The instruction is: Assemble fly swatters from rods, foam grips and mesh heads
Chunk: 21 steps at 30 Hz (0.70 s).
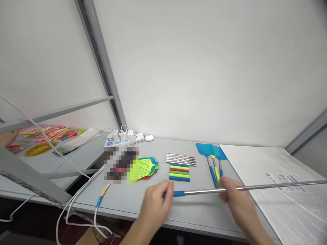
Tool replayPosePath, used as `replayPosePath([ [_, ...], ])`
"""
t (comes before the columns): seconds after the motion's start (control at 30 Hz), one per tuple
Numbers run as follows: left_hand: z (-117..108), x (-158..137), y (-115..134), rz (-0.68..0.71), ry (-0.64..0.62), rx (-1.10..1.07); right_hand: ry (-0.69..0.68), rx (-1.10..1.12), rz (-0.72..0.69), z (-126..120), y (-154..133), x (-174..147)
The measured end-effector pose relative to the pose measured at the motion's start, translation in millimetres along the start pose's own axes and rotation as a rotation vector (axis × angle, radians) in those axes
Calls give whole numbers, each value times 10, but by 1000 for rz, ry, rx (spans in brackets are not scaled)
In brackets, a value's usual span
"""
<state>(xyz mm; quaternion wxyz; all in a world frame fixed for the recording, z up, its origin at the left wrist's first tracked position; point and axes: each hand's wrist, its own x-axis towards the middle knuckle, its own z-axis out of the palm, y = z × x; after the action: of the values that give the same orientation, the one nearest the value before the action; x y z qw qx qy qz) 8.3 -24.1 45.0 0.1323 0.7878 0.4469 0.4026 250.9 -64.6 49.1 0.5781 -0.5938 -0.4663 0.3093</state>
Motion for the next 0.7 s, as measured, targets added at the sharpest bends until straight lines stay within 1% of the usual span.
replayPosePath([
  [0.03, 27, 4, 57, 31, -37, -7, -65, -4, 22, 82, 13, -17],
  [0.1, 47, 24, 115, 50, -69, -10, -119, 19, 63, 187, 34, -23],
  [0.17, 22, 48, 80, 40, -61, -1, -144, -24, 66, 200, 52, -1],
  [0.23, -38, 64, -31, 37, -41, 21, -182, -71, 69, 145, 80, 28],
  [0.33, -139, 63, -231, 36, 6, 68, -148, 6, 99, 42, 136, 52],
  [0.43, -194, 51, -345, 5, 49, 81, -64, 80, 118, 41, 157, 54],
  [0.5, -194, 48, -348, -37, 85, 76, -14, 117, 117, 124, 133, 49],
  [0.6, -157, 47, -281, -105, 155, 82, 27, 149, 112, 327, 53, 23],
  [0.7, -104, 32, -203, -107, 147, 77, -69, 60, 91, 524, -38, -38],
])
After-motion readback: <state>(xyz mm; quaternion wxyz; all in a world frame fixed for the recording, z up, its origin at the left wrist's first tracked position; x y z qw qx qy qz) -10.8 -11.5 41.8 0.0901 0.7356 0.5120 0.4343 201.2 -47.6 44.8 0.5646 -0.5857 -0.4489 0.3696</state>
